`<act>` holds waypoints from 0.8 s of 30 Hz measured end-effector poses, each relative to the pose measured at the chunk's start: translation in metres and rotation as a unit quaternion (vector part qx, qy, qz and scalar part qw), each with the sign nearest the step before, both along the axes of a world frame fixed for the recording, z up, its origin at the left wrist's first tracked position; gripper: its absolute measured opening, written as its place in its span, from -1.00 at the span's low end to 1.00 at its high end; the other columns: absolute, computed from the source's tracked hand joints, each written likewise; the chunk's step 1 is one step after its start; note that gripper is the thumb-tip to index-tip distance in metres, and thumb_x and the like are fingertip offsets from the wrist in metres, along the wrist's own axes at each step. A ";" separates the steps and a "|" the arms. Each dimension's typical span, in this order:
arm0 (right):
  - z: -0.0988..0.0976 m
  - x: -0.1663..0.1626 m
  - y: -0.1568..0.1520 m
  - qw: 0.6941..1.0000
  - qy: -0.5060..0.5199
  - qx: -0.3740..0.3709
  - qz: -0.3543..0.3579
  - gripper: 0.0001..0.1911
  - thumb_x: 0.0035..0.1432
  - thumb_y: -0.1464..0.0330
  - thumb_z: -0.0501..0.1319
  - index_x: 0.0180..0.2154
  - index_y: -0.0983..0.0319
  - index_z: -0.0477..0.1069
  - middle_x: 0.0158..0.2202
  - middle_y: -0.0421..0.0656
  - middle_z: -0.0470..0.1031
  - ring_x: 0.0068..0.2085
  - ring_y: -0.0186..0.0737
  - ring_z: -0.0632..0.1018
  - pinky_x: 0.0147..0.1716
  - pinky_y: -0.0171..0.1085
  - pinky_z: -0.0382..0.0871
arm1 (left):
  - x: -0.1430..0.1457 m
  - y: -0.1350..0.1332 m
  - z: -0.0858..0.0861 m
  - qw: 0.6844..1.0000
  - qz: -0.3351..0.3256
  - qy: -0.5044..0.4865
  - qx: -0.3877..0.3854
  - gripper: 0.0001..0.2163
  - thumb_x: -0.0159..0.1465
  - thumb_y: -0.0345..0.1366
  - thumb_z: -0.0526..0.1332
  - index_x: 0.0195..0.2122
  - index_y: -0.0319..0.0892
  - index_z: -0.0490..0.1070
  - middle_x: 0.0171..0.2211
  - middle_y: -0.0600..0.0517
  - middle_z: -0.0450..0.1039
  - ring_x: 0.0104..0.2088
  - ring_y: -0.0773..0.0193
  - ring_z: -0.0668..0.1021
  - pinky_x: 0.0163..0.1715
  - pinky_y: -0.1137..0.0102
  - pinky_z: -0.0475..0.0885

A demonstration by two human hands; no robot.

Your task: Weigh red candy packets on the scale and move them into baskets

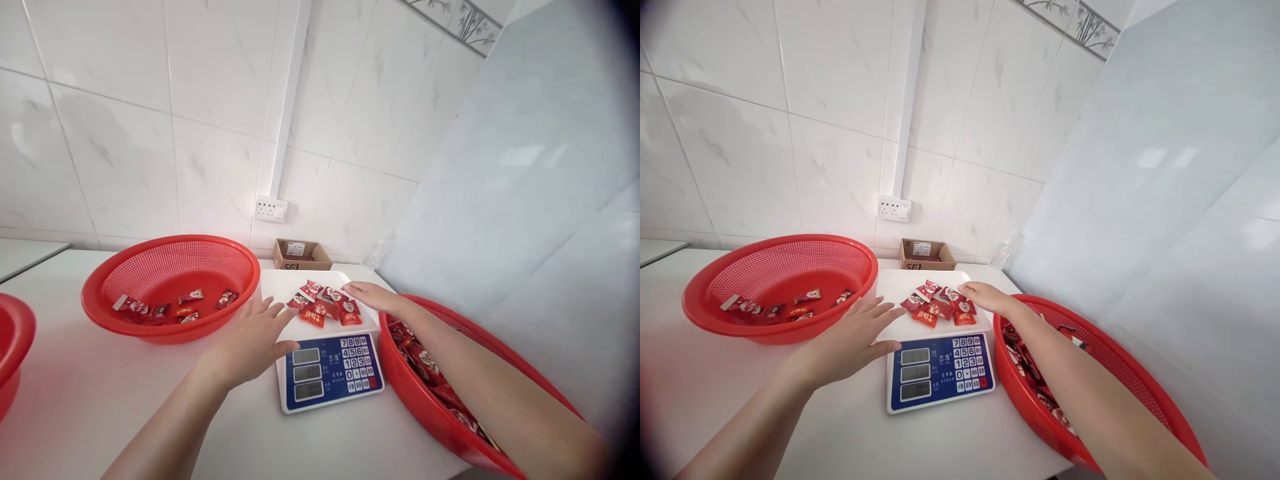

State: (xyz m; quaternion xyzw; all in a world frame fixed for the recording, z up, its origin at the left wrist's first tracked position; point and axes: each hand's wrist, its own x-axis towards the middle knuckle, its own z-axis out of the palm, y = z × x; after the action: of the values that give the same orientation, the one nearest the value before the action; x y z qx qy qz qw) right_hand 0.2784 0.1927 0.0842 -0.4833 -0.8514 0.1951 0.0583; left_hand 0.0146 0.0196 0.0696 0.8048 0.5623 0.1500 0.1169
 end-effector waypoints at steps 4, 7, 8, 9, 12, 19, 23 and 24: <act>-0.006 0.016 -0.010 0.999 -0.031 -0.019 0.004 -0.49 0.16 0.04 0.00 -0.01 0.17 0.40 0.06 -0.08 0.41 0.08 -0.04 0.39 0.09 -0.09 0.18 | 0.000 -0.001 0.000 1.000 0.004 0.009 -0.003 -0.49 0.28 0.03 -0.05 0.23 0.03 0.04 0.23 0.01 0.13 0.27 -0.03 0.00 0.16 0.00 -0.02; -0.011 0.013 -0.021 0.998 -0.055 -0.001 0.021 -0.44 0.09 0.03 0.08 0.05 0.17 0.35 0.11 -0.05 0.36 0.10 0.01 0.36 0.09 -0.07 0.18 | 0.003 -0.002 0.001 1.000 0.008 0.016 -0.003 -0.50 0.28 0.02 -0.05 0.22 0.01 0.07 0.23 -0.01 0.11 0.27 -0.03 0.00 0.15 0.00 -0.01; -0.012 0.010 -0.024 0.998 -0.061 0.010 0.029 -0.43 0.09 0.04 0.09 0.06 0.18 0.35 0.11 -0.03 0.36 0.10 0.02 0.36 0.08 -0.08 0.19 | 0.004 -0.002 0.002 1.000 0.009 0.019 -0.005 -0.50 0.28 0.02 -0.05 0.22 0.01 0.08 0.23 -0.02 0.12 0.27 -0.03 0.00 0.15 0.00 -0.01; -0.014 0.008 -0.026 0.997 -0.065 0.023 0.035 -0.44 0.09 0.07 0.10 0.07 0.19 0.33 0.11 -0.02 0.36 0.10 0.02 0.36 0.07 -0.08 0.20 | 0.004 -0.002 0.002 1.000 0.009 0.021 -0.006 -0.50 0.28 0.02 -0.05 0.22 0.01 0.08 0.23 -0.02 0.12 0.27 -0.03 0.00 0.15 0.00 -0.01; -0.018 0.002 -0.029 0.996 -0.061 0.060 0.036 -0.48 0.10 0.20 0.13 0.10 0.19 0.28 0.12 -0.02 0.34 0.11 -0.01 0.36 0.06 -0.11 0.21 | 0.005 -0.002 0.001 1.000 0.007 0.022 -0.006 -0.50 0.28 0.02 -0.04 0.22 0.02 0.08 0.23 -0.02 0.12 0.27 -0.03 0.01 0.15 0.00 -0.01; -0.021 -0.002 -0.033 0.994 -0.039 0.106 0.007 -0.50 0.13 0.37 0.07 0.14 0.24 0.23 0.19 0.01 0.22 0.17 -0.06 0.28 0.12 -0.12 0.13 | 0.002 -0.001 -0.001 1.000 0.011 0.028 0.008 -0.49 0.28 0.03 -0.06 0.22 0.01 0.06 0.22 -0.03 0.13 0.27 -0.02 0.01 0.16 -0.01 -0.01; -0.018 -0.011 -0.046 0.993 -0.022 0.112 0.041 -0.51 0.21 0.27 0.00 0.16 0.19 0.21 0.27 -0.05 0.09 0.25 -0.12 0.13 0.19 -0.11 0.01 | 0.004 -0.001 0.000 0.999 0.010 0.040 -0.005 -0.48 0.29 0.03 -0.07 0.24 0.00 0.04 0.25 -0.03 0.08 0.28 -0.02 -0.01 0.16 -0.01 -0.02; -0.017 -0.014 -0.050 0.992 -0.021 0.109 0.067 -0.50 0.20 0.23 0.02 0.17 0.17 0.21 0.27 -0.08 0.09 0.26 -0.12 0.09 0.20 -0.10 -0.01 | 0.004 -0.001 0.000 0.999 0.010 0.040 -0.005 -0.48 0.29 0.03 -0.07 0.24 0.00 0.03 0.25 -0.04 0.07 0.28 -0.02 -0.01 0.16 -0.01 -0.02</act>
State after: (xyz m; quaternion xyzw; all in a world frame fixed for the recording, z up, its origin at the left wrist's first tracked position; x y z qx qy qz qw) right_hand 0.2644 0.1431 0.0668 -0.4195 -0.8993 0.0943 0.0800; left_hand 0.0187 0.0186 0.0692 0.8041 0.5750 0.1160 0.0969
